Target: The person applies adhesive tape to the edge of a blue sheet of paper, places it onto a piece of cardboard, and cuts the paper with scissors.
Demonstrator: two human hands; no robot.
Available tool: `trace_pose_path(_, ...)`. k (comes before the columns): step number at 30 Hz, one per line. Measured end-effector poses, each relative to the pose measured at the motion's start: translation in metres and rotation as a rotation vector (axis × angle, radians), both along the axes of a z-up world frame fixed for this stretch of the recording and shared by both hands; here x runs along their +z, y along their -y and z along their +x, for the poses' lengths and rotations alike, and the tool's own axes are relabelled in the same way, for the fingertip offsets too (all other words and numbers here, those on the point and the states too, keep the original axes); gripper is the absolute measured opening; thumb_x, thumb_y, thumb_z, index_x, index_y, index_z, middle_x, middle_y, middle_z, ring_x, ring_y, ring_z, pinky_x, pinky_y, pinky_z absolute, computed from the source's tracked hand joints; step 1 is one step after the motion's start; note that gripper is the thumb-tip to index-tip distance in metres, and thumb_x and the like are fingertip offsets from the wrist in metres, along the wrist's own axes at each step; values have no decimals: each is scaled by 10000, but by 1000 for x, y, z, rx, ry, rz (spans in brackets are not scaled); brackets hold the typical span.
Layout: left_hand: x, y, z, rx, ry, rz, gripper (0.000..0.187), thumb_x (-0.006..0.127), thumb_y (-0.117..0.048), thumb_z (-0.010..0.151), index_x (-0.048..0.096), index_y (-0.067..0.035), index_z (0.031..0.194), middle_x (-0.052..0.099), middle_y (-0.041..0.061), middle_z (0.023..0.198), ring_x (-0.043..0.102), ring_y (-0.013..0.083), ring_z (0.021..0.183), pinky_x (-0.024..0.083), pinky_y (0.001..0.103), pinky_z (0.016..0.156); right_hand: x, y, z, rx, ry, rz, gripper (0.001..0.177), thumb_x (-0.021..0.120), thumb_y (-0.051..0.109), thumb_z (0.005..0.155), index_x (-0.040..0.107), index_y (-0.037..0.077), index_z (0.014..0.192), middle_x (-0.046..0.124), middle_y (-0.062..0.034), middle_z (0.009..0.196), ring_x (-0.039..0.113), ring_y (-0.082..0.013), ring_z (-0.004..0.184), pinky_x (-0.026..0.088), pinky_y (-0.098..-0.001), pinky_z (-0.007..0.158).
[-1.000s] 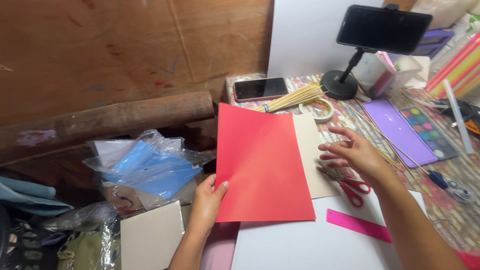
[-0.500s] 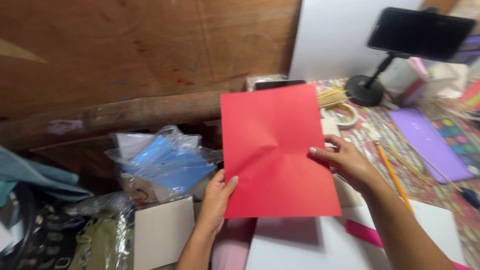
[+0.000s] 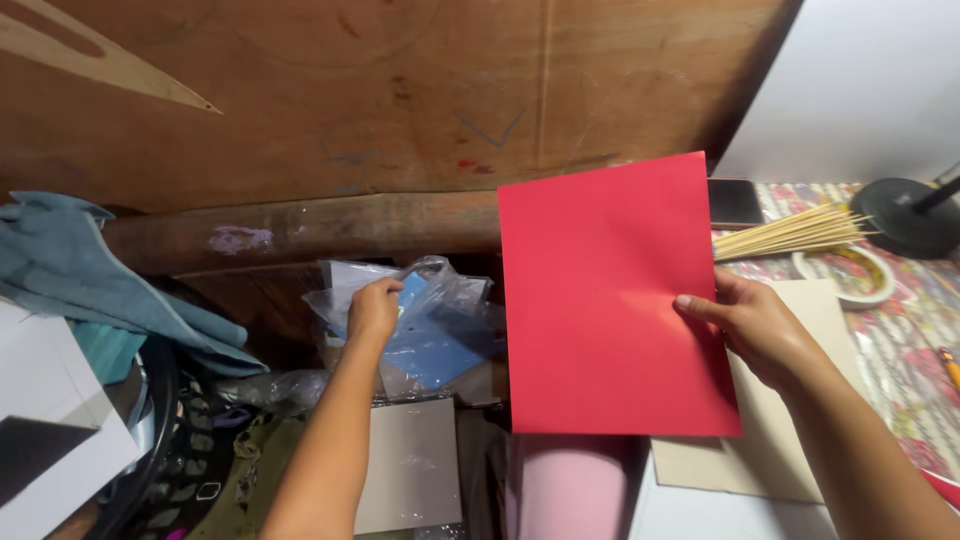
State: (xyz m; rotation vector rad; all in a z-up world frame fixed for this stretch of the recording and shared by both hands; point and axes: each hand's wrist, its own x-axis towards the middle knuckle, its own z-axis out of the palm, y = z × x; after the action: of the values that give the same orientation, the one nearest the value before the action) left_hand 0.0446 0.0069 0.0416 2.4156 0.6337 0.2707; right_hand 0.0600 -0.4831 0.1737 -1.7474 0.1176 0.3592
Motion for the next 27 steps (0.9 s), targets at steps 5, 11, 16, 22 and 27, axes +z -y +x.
trace_pose_path(5,-12,-1,8,-47,192,168,450,808,-100,713,688,-135,1145,721,117,1101,671,366,1029,521,466,832,2,-16,-2,-3,-51,21,384,727,131,868,715,40,1241,675,-5,858,539,-86,680,448,-251,597)
trace_pose_path(11,6,2,-2,-55,-17,254,256,794,-216,829,701,-177,1064,753,65,948,707,303,977,522,457,862,4,-15,0,5,-39,-32,371,737,157,862,729,55,1219,680,9,836,523,-77,649,413,-239,560)
trace_pose_path(16,15,-8,-13,-182,170,512,200,744,-214,897,706,-141,1079,724,133,847,694,322,900,494,465,889,-2,-15,5,32,41,-96,359,762,176,876,750,47,1212,642,10,790,467,-76,618,363,-238,532)
trace_pose_path(22,26,-17,-26,-241,434,584,136,726,-178,842,751,-212,972,770,54,1108,686,305,963,487,472,883,9,-41,14,33,126,-145,351,755,147,903,741,29,1233,675,-26,865,501,-104,659,402,-261,574)
trace_pose_path(27,28,-8,-48,-230,467,520,245,725,-164,902,728,-157,1147,743,80,1045,685,303,990,502,454,907,39,-98,36,56,462,176,336,669,55,968,651,-2,1299,740,-93,1109,691,-130,947,574,-285,839)
